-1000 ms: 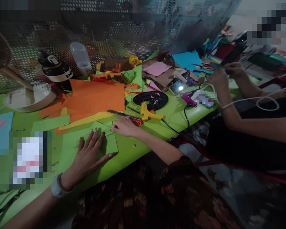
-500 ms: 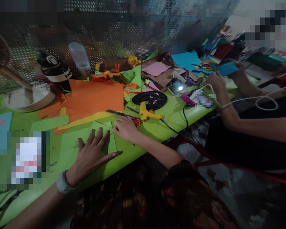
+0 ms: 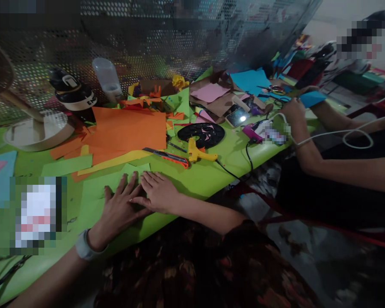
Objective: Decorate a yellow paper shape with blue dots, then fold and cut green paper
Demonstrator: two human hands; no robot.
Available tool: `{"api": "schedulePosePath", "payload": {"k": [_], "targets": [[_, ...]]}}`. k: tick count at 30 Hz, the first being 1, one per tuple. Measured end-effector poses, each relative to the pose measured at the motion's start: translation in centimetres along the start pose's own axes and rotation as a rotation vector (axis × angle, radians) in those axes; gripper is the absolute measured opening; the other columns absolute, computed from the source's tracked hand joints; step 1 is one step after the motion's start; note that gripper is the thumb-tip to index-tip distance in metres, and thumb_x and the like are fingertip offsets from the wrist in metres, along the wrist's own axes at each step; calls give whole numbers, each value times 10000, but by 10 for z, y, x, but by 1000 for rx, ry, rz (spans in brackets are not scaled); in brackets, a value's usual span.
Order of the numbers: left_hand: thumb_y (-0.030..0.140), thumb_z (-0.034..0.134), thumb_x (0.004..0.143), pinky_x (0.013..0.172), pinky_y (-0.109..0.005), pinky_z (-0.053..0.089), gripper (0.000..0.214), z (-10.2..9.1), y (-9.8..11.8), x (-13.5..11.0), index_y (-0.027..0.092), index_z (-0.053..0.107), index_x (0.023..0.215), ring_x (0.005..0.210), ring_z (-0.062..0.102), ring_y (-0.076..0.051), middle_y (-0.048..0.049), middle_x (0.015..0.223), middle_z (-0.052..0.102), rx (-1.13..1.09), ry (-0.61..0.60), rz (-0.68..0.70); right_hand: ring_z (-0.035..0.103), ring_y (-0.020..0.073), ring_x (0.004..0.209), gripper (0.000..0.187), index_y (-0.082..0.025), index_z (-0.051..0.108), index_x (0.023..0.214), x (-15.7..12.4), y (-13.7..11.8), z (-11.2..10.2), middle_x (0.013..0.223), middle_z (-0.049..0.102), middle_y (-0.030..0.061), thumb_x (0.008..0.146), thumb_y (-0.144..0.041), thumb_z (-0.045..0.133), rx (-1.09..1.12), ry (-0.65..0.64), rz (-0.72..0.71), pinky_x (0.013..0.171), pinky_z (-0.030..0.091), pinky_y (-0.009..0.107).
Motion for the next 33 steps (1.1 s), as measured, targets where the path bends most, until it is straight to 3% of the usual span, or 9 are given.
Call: {"api": "schedulePosePath", "payload": {"k": [11, 18, 25, 29, 31, 33], "targets": [[769, 496, 770, 1053, -776, 135, 929, -1, -4, -5, 254, 307, 1520, 1453, 199, -442, -149, 1601, 219, -46, 24, -6, 428, 275, 1380, 774, -40, 508, 1383, -6, 8, -5, 1451, 464, 183, 970, -643, 251, -72, -37, 78, 1213, 149, 494], [808, 343, 807, 1121, -667, 176, 976, -4, -37, -37, 147, 293, 1524, 1452, 256, -381, -204, 1582, 250, -17, 40, -107, 454, 287, 1361, 753, -37, 543, 1356, -17, 17, -8, 1430, 483, 188, 972, -630, 284, -131, -6, 138, 1203, 186, 492], [815, 235, 823, 1144, -680, 89, 1027, 1, -62, -67, 42, 316, 1494, 1437, 292, -383, -232, 1552, 303, 4, 97, -201, 492, 269, 1333, 668, -84, 557, 1355, -21, 19, -6, 1424, 505, 150, 996, -577, 283, -199, 4, 135, 1184, 236, 490], [766, 283, 860, 1141, -649, 202, 950, 1, -76, -73, 58, 316, 1493, 1414, 349, -367, -224, 1529, 367, -87, 93, -208, 533, 265, 1293, 564, -112, 600, 1317, -19, 20, -11, 1386, 557, 140, 1006, -505, 341, -201, 31, 115, 1130, 339, 468], [680, 323, 912, 1122, -572, 319, 833, -3, -88, -73, 78, 327, 1488, 1357, 448, -333, -210, 1476, 463, -179, 98, -205, 538, 274, 1280, 507, -124, 628, 1284, -15, 22, -18, 1390, 562, 143, 1001, -468, 388, -193, 61, 100, 1102, 375, 460], [591, 399, 935, 1053, -488, 434, 704, -13, -100, -69, 108, 402, 1448, 1262, 547, -309, -187, 1394, 560, -258, 178, -213, 545, 279, 1253, 409, -150, 666, 1226, -6, 24, -25, 1376, 580, 134, 996, -396, 434, -165, 93, 89, 1073, 400, 460]]}}
Point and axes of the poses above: each hand's wrist, its own x-axis towards the middle knuckle, its own z-axis out of the palm, y = z × x, the point moved 6 cm from there along x, towards the middle knuckle
